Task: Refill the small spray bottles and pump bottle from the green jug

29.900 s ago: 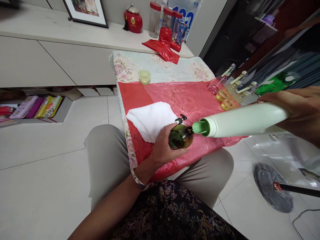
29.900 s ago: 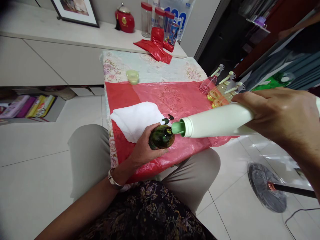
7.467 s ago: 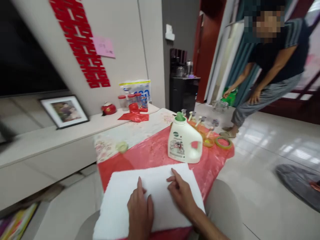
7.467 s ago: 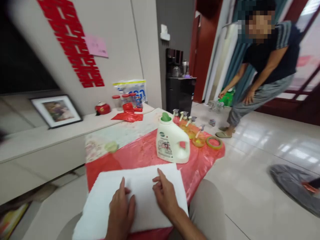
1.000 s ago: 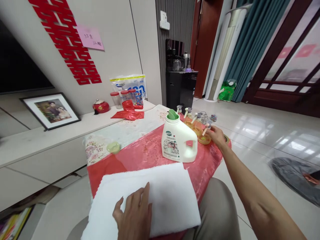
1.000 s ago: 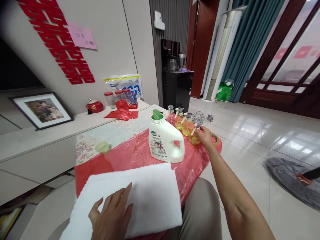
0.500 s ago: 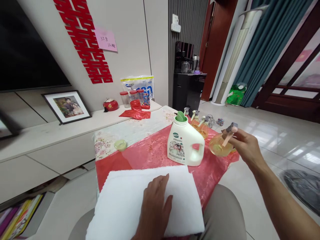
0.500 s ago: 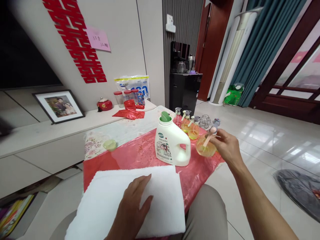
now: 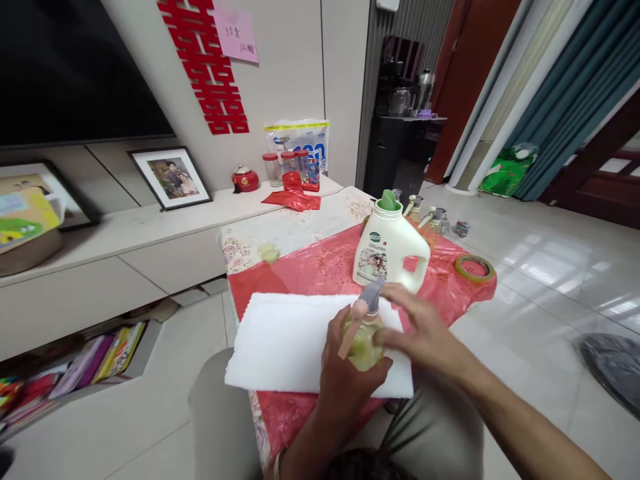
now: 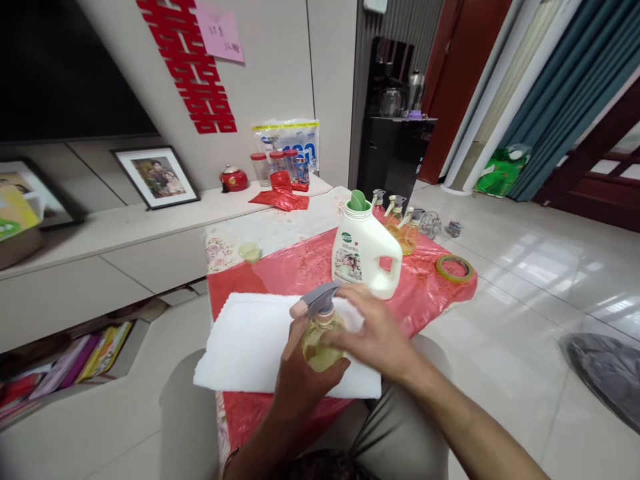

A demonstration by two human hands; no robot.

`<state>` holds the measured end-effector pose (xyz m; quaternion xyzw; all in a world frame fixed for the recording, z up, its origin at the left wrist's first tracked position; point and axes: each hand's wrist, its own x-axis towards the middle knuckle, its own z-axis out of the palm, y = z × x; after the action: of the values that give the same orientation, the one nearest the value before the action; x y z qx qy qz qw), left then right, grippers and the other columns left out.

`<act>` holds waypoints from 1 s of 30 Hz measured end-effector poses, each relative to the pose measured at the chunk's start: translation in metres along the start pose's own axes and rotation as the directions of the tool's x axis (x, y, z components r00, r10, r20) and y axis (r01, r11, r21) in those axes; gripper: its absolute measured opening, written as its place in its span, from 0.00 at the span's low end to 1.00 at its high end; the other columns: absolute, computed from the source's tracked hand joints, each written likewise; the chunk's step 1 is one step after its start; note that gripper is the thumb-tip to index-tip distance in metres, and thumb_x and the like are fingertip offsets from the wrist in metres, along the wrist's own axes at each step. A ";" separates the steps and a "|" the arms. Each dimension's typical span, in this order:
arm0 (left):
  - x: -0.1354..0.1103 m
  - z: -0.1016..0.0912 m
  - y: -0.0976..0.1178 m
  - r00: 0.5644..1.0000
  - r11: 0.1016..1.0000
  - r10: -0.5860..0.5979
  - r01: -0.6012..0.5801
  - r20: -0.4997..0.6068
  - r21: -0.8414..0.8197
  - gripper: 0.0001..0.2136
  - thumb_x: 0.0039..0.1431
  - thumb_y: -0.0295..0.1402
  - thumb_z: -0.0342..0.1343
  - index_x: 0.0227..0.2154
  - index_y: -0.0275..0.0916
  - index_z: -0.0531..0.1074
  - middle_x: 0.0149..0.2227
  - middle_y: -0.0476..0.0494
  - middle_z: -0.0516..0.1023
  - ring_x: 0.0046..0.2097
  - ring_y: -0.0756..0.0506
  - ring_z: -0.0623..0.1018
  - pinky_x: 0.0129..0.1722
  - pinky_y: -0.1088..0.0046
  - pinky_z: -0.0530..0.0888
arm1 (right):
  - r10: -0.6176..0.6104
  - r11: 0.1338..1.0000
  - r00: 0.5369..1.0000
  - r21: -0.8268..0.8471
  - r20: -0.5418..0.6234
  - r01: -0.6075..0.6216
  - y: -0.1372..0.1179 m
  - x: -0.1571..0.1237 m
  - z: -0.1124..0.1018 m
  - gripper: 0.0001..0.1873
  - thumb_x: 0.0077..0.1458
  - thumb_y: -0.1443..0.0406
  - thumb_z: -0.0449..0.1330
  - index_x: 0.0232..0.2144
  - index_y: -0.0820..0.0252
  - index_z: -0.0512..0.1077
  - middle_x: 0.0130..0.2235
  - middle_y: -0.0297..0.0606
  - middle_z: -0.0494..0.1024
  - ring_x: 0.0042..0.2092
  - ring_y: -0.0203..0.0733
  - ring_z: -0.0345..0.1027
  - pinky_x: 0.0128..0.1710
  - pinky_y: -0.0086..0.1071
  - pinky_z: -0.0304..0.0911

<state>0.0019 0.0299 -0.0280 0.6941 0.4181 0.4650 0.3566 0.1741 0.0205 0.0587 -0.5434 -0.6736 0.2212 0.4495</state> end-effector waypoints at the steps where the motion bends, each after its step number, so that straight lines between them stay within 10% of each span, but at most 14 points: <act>1: -0.001 -0.008 -0.004 1.000 1.000 -0.015 0.015 -0.002 -0.001 0.32 0.45 0.28 0.67 0.57 0.44 0.70 0.60 0.39 0.73 0.60 0.34 0.76 0.59 0.53 0.77 | -0.012 0.999 0.997 -0.044 -0.070 0.009 0.011 0.007 -0.014 0.27 0.54 0.51 0.70 0.54 0.51 0.76 0.54 0.40 0.79 0.56 0.50 0.72 0.56 0.44 0.67; 4: -0.005 -0.033 -0.013 0.999 0.999 -0.033 0.034 -0.042 0.022 0.34 0.44 0.29 0.66 0.59 0.46 0.69 0.62 0.40 0.72 0.62 0.34 0.75 0.61 0.53 0.76 | 0.077 0.974 0.896 -0.157 -0.438 -0.161 0.052 0.034 -0.060 0.37 0.48 0.47 0.72 0.57 0.53 0.75 0.60 0.46 0.73 0.60 0.56 0.67 0.61 0.51 0.62; 9: -0.012 -0.070 -0.018 0.987 0.980 -0.145 0.153 -0.066 0.129 0.33 0.49 0.34 0.68 0.60 0.42 0.68 0.59 0.38 0.74 0.62 0.33 0.75 0.60 0.52 0.76 | 0.388 0.916 0.919 0.132 -0.066 -0.378 0.106 0.071 -0.092 0.32 0.43 0.46 0.73 0.43 0.62 0.80 0.48 0.48 0.82 0.49 0.53 0.74 0.51 0.45 0.67; 16: -0.021 -0.087 -0.014 0.952 0.951 -0.224 0.261 -0.208 0.169 0.31 0.48 0.34 0.68 0.57 0.46 0.70 0.58 0.42 0.76 0.59 0.34 0.77 0.57 0.55 0.78 | 0.385 0.884 0.911 0.342 -0.145 -0.319 0.117 0.091 -0.069 0.30 0.32 0.43 0.74 0.25 0.58 0.69 0.23 0.35 0.70 0.26 0.37 0.61 0.28 0.35 0.60; 23: -0.017 -0.099 -0.010 0.948 0.939 -0.238 0.280 -0.214 0.201 0.31 0.47 0.36 0.69 0.57 0.43 0.71 0.59 0.39 0.74 0.59 0.34 0.77 0.59 0.55 0.76 | 0.373 0.894 0.864 0.379 -0.339 -0.238 0.072 0.091 -0.043 0.27 0.40 0.44 0.73 0.25 0.58 0.68 0.24 0.34 0.70 0.26 0.36 0.62 0.27 0.33 0.59; 30: -0.003 -0.102 -0.006 0.956 0.953 -0.218 0.252 -0.193 0.171 0.34 0.47 0.34 0.69 0.60 0.44 0.70 0.60 0.40 0.74 0.60 0.35 0.76 0.59 0.56 0.75 | 0.375 0.914 0.832 0.313 -0.408 -0.259 0.057 0.043 0.027 0.27 0.50 0.41 0.66 0.31 0.58 0.70 0.30 0.36 0.76 0.31 0.39 0.66 0.30 0.32 0.62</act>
<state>-0.0962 0.0405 -0.0022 0.6277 0.5705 0.4345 0.3030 0.1813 0.0838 0.0162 -0.6254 -0.4151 0.2395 0.6158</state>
